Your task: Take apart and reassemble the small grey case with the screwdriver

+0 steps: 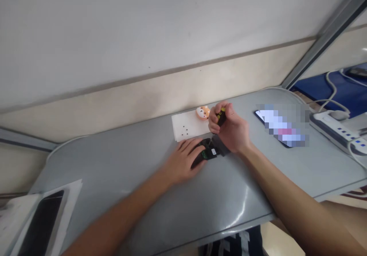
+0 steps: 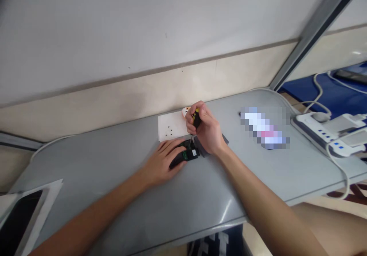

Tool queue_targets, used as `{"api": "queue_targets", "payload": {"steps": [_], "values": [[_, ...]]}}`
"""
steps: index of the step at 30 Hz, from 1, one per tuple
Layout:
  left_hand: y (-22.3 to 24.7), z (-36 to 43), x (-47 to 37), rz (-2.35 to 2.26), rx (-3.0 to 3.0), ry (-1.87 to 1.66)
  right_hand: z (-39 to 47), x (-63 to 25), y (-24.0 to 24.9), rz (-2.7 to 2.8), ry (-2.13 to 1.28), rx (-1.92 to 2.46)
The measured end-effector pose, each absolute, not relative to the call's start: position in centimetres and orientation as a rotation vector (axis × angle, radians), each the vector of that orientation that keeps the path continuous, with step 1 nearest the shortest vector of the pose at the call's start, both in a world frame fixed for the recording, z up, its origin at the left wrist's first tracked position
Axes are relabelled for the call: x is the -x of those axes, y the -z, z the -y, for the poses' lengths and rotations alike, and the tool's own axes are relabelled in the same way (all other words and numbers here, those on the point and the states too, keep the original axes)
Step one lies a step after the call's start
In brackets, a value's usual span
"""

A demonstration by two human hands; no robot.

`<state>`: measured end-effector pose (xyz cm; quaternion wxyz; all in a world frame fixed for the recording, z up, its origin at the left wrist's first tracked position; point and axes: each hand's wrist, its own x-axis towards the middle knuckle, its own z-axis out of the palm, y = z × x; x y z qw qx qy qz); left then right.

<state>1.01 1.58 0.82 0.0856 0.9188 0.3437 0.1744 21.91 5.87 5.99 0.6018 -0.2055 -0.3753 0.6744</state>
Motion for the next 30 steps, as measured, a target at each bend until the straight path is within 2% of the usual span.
{"api": "queue_targets", "payload": {"steps": [21, 30], "values": [[-0.9, -1.57, -1.08, -1.024, -2.758, -0.558, -6.15, -21.93, -6.06, 0.955, -1.527, 0.525], [-1.05, -1.67, -1.14, -1.062, -2.781, -0.542, -6.26, -21.79, -5.95, 0.816, -1.575, 0.449]]}}
